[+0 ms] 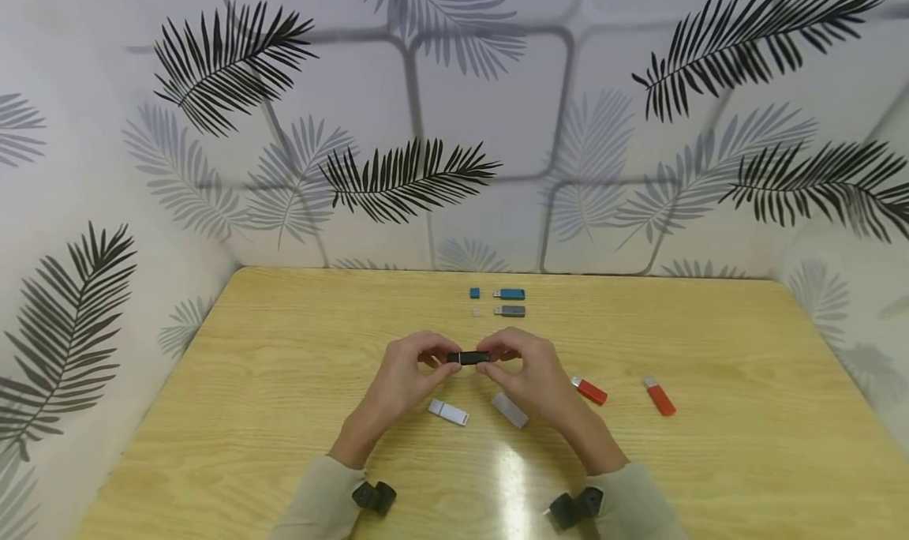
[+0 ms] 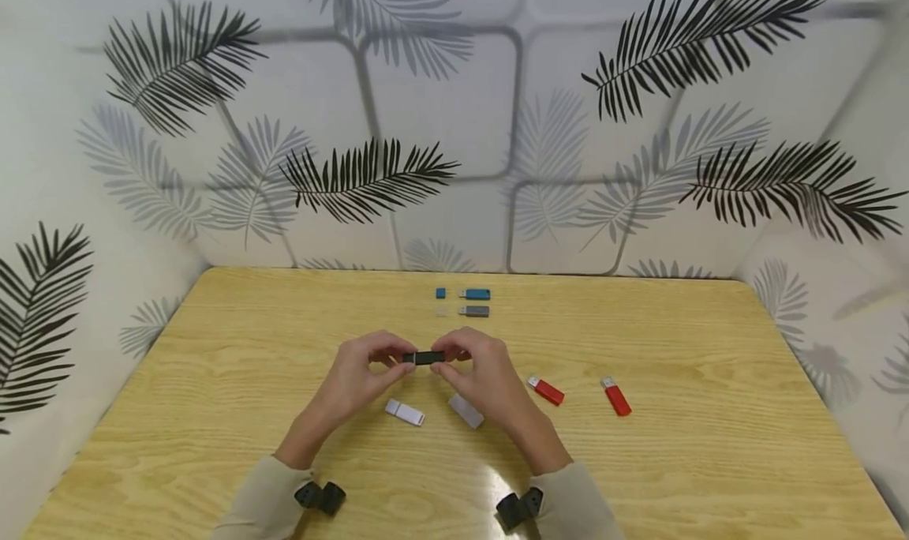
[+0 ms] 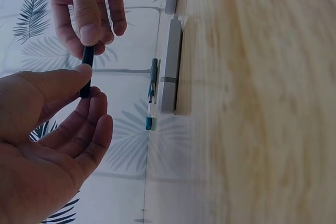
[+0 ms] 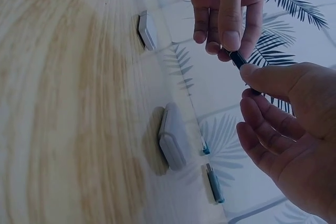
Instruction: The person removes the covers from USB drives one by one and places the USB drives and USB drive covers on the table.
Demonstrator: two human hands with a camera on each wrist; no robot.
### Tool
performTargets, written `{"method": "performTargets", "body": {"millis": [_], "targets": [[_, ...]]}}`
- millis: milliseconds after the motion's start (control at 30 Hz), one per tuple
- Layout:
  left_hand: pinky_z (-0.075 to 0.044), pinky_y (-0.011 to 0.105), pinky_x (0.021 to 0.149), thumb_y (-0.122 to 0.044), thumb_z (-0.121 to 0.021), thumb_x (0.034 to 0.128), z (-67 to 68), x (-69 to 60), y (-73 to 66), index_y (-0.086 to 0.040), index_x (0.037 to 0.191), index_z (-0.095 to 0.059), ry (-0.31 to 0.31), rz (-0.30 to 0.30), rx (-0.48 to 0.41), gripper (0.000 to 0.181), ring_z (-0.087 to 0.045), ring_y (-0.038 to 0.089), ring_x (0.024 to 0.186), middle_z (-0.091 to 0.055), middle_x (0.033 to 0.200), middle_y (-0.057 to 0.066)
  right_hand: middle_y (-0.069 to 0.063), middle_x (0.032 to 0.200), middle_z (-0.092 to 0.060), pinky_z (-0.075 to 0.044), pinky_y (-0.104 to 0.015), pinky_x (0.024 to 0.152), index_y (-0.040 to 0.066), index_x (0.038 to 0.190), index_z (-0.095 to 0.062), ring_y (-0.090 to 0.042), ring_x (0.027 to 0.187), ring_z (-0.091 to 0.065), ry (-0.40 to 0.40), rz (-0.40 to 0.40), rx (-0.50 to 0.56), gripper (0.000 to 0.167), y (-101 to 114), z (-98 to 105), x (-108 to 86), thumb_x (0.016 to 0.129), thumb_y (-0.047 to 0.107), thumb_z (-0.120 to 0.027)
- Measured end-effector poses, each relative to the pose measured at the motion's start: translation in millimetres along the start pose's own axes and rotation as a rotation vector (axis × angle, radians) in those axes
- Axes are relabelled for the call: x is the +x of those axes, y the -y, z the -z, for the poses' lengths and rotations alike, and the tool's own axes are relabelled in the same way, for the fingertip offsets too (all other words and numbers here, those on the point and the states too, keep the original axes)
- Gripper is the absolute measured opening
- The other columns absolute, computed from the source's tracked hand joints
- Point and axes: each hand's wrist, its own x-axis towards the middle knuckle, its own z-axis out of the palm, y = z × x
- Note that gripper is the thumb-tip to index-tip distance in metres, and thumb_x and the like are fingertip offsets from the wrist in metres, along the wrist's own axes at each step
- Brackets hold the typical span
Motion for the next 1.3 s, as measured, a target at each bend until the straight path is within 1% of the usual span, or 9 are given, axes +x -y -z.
{"method": "performTargets", "body": {"millis": [133, 267, 433, 533, 700, 900, 1100, 1167, 1300], "targets": [[-0.06, 0.034, 0.078, -0.002, -0.079, 0.0893, 0.3, 1.2, -2.8, -0.007, 0.105, -0.075, 0.002, -0.017, -0.014, 0.016, -0.068, 0.014, 0.084, -0.072, 0.096, 0.002, -0.003, 0.097, -0.073, -0.06, -0.037, 0.083, 0.009, 0.105, -0.074, -0.012, 0.087, -0.067, 0.021, -0.009, -0.011, 0.019, 0, 3, 1.0, 0.088, 0.005, -0.082], [-0.06, 0.032, 0.077, -0.003, -0.079, 0.0898, 0.5, 1.0, -4.9, -0.007, 0.105, -0.075, 0.003, -0.028, -0.027, 0.016, -0.068, 0.014, 0.085, -0.073, 0.097, 0.002, -0.005, 0.099, -0.073, -0.06, -0.036, 0.082, 0.008, 0.105, -0.074, -0.013, 0.087, -0.068, 0.032, 0.013, -0.001, 0.019, -2, 5, 1.2, 0.088, 0.005, -0.082], [-0.06, 0.035, 0.078, -0.005, -0.078, 0.0912, 0.5, -0.2, -6.8, -0.007, 0.107, -0.076, 0.019, -0.037, -0.055, 0.016, -0.069, 0.014, 0.085, -0.074, 0.097, 0.002, 0.001, 0.097, -0.072, -0.061, -0.04, 0.081, 0.009, 0.104, -0.075, -0.011, 0.084, -0.068, 0.035, 0.062, -0.012, 0.019, -2, 11, 0.2, 0.087, 0.005, -0.083], [-0.06, 0.035, 0.079, -0.005, -0.078, 0.0914, 0.8, -0.3, -7.0, -0.007, 0.107, -0.076, 0.027, -0.043, -0.07, 0.015, -0.069, 0.013, 0.085, -0.075, 0.098, 0.002, 0.001, 0.097, -0.072, -0.061, -0.042, 0.082, 0.009, 0.103, -0.075, -0.01, 0.083, -0.068, 0.044, 0.078, -0.017, 0.019, 0, 14, 0.5, 0.086, 0.005, -0.083], [-0.06, 0.038, 0.08, -0.006, -0.079, 0.0904, 2.5, -0.8, -6.9, -0.007, 0.106, -0.077, 0.011, -0.054, -0.089, 0.016, -0.069, 0.013, 0.085, -0.076, 0.099, 0.002, -0.002, 0.097, -0.073, -0.06, -0.043, 0.083, 0.007, 0.104, -0.075, -0.009, 0.084, -0.068, 0.062, 0.095, -0.014, 0.018, 1, 17, 1.6, 0.087, 0.005, -0.082], [-0.06, 0.038, 0.08, -0.007, -0.081, 0.0894, 2.6, 1.6, -3.1, -0.008, 0.106, -0.079, -0.013, -0.087, -0.132, 0.016, -0.069, 0.014, 0.084, -0.076, 0.099, 0.001, 0.004, 0.097, -0.073, -0.06, -0.044, 0.079, 0.008, 0.104, -0.076, -0.008, 0.085, -0.067, 0.058, 0.126, -0.026, 0.018, 2, 21, 4.9, 0.087, 0.006, -0.082], [-0.06, 0.036, 0.078, -0.009, -0.08, 0.0898, 3.3, 1.5, -0.4, -0.012, 0.105, -0.079, -0.009, -0.082, -0.17, 0.016, -0.068, 0.011, 0.081, -0.076, 0.096, -0.002, 0.0, 0.097, -0.073, -0.059, -0.039, 0.078, 0.009, 0.104, -0.075, -0.009, 0.085, -0.067, 0.069, 0.162, -0.032, 0.016, 2, 24, 5.2, 0.089, 0.007, -0.081], [-0.06, 0.038, 0.078, -0.009, -0.08, 0.0903, 3.5, 1.3, -1.1, -0.012, 0.106, -0.079, -0.006, -0.08, -0.176, 0.016, -0.069, 0.011, 0.081, -0.076, 0.096, -0.002, -0.001, 0.097, -0.073, -0.059, -0.038, 0.078, 0.01, 0.103, -0.075, -0.009, 0.085, -0.067, 0.07, 0.167, -0.037, 0.015, 3, 25, 4.8, 0.089, 0.007, -0.081], [-0.06, 0.041, 0.079, -0.01, -0.08, 0.091, 3.9, 1.8, -3.7, -0.012, 0.107, -0.079, 0.001, -0.078, -0.182, 0.016, -0.069, 0.012, 0.082, -0.076, 0.098, -0.003, -0.001, 0.097, -0.074, -0.059, -0.039, 0.078, 0.008, 0.103, -0.076, -0.009, 0.085, -0.067, 0.066, 0.172, -0.044, 0.015, 5, 28, 3.7, 0.089, 0.007, -0.081]]}}
